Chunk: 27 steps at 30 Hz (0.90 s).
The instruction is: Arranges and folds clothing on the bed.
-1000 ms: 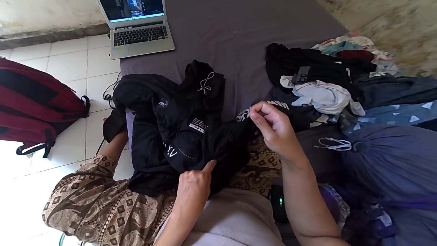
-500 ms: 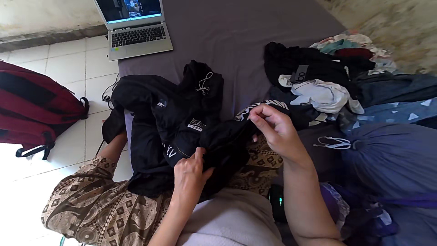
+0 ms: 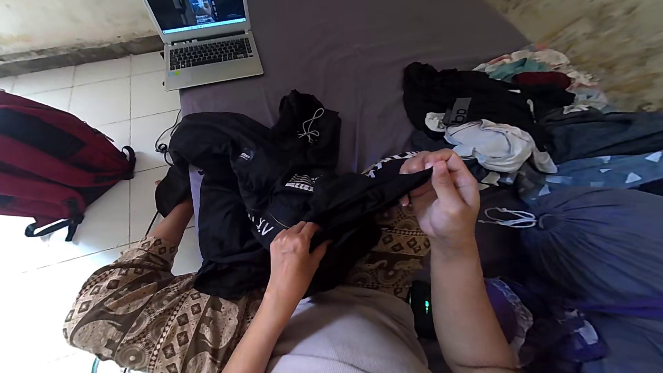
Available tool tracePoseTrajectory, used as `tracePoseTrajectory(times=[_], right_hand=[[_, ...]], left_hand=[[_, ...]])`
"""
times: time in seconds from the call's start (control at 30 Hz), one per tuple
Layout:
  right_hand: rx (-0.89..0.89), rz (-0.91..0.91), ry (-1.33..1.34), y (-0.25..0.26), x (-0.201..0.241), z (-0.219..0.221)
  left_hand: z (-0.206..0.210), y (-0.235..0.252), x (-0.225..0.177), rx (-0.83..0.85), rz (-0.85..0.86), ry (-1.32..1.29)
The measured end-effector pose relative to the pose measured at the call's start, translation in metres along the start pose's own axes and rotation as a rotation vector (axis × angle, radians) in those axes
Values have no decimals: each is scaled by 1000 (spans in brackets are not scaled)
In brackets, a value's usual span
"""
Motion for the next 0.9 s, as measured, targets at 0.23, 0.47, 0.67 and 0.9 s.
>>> tracePoseTrajectory(times=[0.23,0.47,0.67,0.9], right_hand=[[-62,11,66,2,-4,-5],[-151,86,48,4,-10,-10],[-140,95,19,3,-9,-9],[-131,95,18,1,-8,-7]], left_hand=[[-7,-4,5,-32,22,-93],[-12,-10,1,-84,85,-119],[-13,-12,-3,-74,127,-110],[-13,-14,-3,-78,128,-112]])
Point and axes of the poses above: each hand's wrist, its own y-axis towards the middle knuckle, its own z-axis out of the palm, x = y × z, the point moved 8 cm from there along y, towards the middle knuckle, and after that the axes turned 5 degrees about -y, right-handed, at the moved point
